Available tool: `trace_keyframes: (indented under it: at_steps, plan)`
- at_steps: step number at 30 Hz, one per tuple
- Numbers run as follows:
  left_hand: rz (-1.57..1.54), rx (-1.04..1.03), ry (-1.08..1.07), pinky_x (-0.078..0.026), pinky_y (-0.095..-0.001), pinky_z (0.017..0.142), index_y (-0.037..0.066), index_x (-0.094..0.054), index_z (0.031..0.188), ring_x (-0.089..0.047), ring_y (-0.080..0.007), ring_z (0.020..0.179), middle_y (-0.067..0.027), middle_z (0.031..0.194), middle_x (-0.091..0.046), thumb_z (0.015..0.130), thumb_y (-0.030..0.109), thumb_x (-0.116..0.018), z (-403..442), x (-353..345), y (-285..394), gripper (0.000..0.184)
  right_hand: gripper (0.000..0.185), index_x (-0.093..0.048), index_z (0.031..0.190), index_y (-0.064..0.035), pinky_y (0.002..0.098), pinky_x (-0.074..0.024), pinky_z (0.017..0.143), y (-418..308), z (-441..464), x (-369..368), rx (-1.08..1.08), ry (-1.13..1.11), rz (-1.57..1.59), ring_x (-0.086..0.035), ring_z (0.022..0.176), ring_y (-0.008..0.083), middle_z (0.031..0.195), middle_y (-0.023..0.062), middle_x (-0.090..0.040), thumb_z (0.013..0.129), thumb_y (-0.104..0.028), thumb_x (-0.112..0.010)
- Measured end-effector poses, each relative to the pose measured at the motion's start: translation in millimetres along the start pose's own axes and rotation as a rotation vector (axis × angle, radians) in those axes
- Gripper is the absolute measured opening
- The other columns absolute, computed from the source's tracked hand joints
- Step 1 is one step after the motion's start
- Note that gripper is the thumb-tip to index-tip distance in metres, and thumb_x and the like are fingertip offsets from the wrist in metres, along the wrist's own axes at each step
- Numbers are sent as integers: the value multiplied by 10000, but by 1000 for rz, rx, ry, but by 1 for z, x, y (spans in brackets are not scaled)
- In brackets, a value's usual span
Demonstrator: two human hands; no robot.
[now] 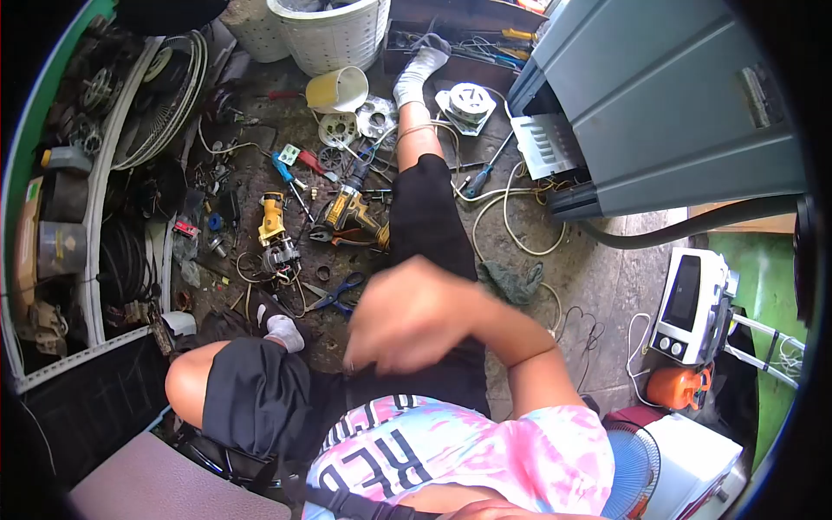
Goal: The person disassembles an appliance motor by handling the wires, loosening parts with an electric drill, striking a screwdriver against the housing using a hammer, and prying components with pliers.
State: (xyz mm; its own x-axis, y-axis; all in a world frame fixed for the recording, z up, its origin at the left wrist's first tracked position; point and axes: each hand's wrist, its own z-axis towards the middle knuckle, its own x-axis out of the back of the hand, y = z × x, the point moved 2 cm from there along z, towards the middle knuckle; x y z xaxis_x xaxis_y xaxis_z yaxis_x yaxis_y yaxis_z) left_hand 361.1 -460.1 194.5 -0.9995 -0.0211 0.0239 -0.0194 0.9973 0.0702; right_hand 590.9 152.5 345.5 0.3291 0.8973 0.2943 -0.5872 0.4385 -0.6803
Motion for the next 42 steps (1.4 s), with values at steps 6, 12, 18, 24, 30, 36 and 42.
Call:
trace_keyframes:
  at_steps: [6,12,18,24,30,36,42]
  plan:
    - [261,115,-9,-496,-357,772,50,-649,1025,-627,-205,868,-103,963,-665,880,264,-555,-67,94,-18,275,157,-684,957,-33,303,-493,687,233,-283,116,-1040,1169,-599,-627,724,164,841,95,-692,856,-135,-619]
    - [624,-314,1034,-476,-349,687,-26,-586,946,-590,-255,718,-158,804,-623,833,56,-507,-145,228,192,161,125,-664,932,-65,417,-502,766,265,-243,224,-945,836,-1135,-638,861,325,891,136,-661,855,-143,-604]
    - [704,-511,918,-476,-343,758,-5,-566,1038,-612,-253,825,-143,924,-627,849,34,-537,-129,170,445,195,198,-678,913,-42,424,-517,818,305,-218,323,-1372,648,-910,-663,907,351,913,186,-687,828,-200,-594]
    - [785,-627,534,-476,-377,854,7,-560,1117,-607,-328,1002,-179,1075,-614,806,92,-601,-13,144,502,325,703,-363,1311,29,458,-482,936,310,-296,185,-2025,354,-849,-603,1082,411,1177,288,-596,827,-380,-666]
    - [668,-581,546,-390,-408,1017,10,-398,1337,-498,-364,1184,-221,1251,-518,767,179,-709,132,159,444,672,822,-220,1391,-15,472,-495,872,285,-321,111,-1937,801,-810,-617,1019,423,1092,273,-623,778,-237,-721]
    - [462,-741,862,-305,-424,1086,-87,-291,1376,-371,-406,1278,-285,1330,-412,653,224,-815,193,127,418,946,559,-425,1341,4,249,-483,641,182,-336,85,-1360,1255,-21,-605,766,129,920,63,-604,820,-28,-626]
    - [74,-808,898,-229,-414,1127,-34,-148,1458,-297,-405,1327,-278,1410,-305,632,293,-832,220,94,428,1121,658,-366,1437,-140,168,-387,373,83,-149,53,-1021,1093,432,-515,550,81,986,98,-593,822,-113,-597]
